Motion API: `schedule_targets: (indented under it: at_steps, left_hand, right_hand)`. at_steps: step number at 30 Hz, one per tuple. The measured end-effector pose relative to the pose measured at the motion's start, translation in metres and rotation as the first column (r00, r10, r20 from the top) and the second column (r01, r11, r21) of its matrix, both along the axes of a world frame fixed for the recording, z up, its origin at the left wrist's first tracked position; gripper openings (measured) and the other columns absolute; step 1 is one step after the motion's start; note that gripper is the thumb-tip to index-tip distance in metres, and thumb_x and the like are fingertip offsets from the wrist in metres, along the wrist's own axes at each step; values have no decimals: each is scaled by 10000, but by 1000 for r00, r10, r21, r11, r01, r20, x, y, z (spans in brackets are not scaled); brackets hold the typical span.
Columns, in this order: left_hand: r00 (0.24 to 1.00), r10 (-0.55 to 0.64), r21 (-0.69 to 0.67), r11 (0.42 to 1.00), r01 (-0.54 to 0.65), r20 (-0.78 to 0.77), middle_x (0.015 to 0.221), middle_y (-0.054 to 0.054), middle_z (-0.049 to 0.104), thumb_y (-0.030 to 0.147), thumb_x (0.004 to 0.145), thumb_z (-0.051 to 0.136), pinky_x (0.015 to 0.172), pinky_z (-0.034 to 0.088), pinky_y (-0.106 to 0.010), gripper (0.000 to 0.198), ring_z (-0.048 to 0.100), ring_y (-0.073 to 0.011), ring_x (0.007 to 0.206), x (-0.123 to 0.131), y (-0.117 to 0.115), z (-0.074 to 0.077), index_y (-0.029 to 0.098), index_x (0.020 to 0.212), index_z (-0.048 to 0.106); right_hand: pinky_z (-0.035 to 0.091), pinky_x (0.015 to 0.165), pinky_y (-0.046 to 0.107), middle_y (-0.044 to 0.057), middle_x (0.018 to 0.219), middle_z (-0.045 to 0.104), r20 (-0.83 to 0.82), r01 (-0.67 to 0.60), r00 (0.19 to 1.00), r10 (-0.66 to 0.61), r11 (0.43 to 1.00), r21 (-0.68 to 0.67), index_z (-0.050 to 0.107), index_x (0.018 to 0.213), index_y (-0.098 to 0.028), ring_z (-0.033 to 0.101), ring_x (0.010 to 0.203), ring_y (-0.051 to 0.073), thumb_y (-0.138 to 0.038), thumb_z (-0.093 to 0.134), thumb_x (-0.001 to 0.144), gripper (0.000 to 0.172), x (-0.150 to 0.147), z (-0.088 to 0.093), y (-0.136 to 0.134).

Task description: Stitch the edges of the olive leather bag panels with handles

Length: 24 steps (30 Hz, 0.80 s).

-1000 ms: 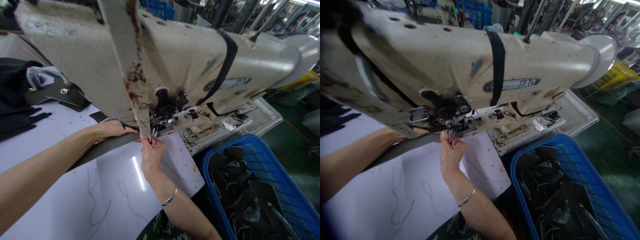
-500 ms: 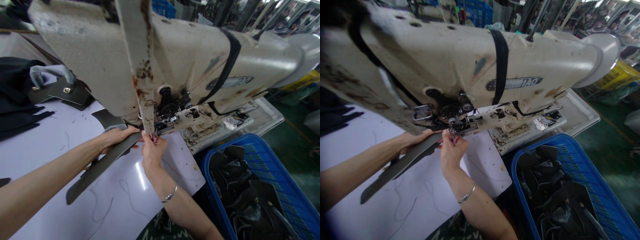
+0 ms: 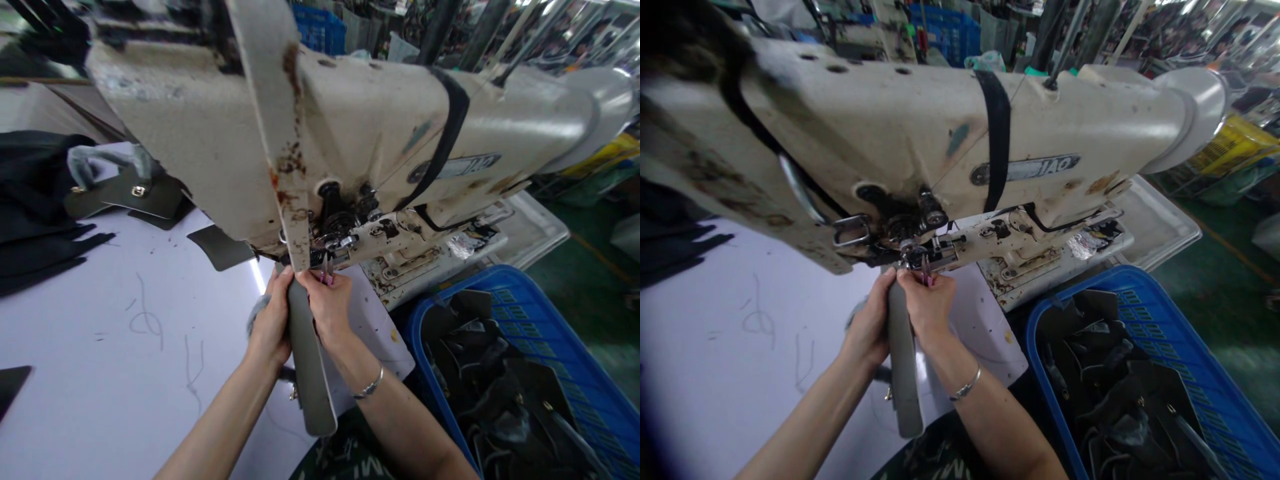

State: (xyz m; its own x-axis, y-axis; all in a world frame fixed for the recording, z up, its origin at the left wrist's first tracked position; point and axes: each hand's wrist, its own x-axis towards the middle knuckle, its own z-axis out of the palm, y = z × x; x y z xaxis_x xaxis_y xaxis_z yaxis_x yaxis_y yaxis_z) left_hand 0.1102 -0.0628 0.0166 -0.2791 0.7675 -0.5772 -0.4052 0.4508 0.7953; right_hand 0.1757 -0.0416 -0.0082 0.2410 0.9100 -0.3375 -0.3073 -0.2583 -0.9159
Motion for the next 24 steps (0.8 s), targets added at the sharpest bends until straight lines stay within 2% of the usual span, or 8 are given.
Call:
schedule_targets:
  at_steps: [4, 7, 9, 14, 20, 24]
  left_hand:
    - [991, 91, -7, 996, -91, 100, 877, -45, 769, 457, 890, 676, 733, 619, -328, 361, 764, -239, 868, 11, 0, -4, 233, 1173, 692]
    - [980, 139, -1, 990, -140, 145, 923, -43, 771, 455, 860, 721, 763, 609, -319, 393, 755, -226, 881, 13, 0, -9, 232, 1181, 681]
    - [973, 158, 17, 986, -164, 169, 946, -26, 767, 449, 847, 738, 748, 596, -290, 385, 743, -200, 850, 14, 1, -11, 245, 1168, 679]
    - [965, 184, 80, 976, -201, 186, 1013, 39, 755, 396, 821, 758, 671, 540, -207, 392, 702, -129, 768, 15, 7, -13, 295, 1186, 656]
    - [956, 230, 103, 963, -251, 179, 1020, 36, 764, 322, 764, 782, 622, 494, -171, 454, 687, -110, 734, 12, 17, -10, 272, 1198, 659]
    - [946, 242, 97, 959, -267, 216, 1009, 39, 762, 279, 761, 786, 613, 505, -168, 419, 678, -101, 709, 10, 19, -12, 275, 1162, 663]
  right_hand:
    - [330, 499, 266, -55, 500, 459, 40, -73, 997, 72, 997, 18, 523, 493, -203, 383, 491, 105, -310, 777, 681, 333, 12, 0, 3]
    - [372, 528, 274, -32, 551, 545, 54, -115, 992, 112, 992, 53, 576, 539, -188, 435, 520, 115, -311, 768, 705, 282, 16, 0, 5]
    - [395, 551, 277, -19, 577, 578, 67, -127, 990, 122, 990, 62, 611, 565, -171, 463, 542, 119, -303, 768, 710, 251, 18, 1, 6]
    - [372, 518, 260, -30, 525, 540, 91, -140, 987, 135, 989, 51, 593, 508, -166, 454, 518, 106, -293, 801, 664, 290, 21, 7, 11]
    - [412, 523, 255, -11, 536, 611, 141, -158, 978, 154, 987, 21, 665, 517, -158, 545, 541, 136, -294, 842, 627, 250, 25, 9, 14]
    - [448, 552, 265, 1, 586, 664, 130, -188, 975, 183, 982, 30, 727, 579, -160, 581, 552, 148, -300, 843, 645, 193, 27, 4, 13]
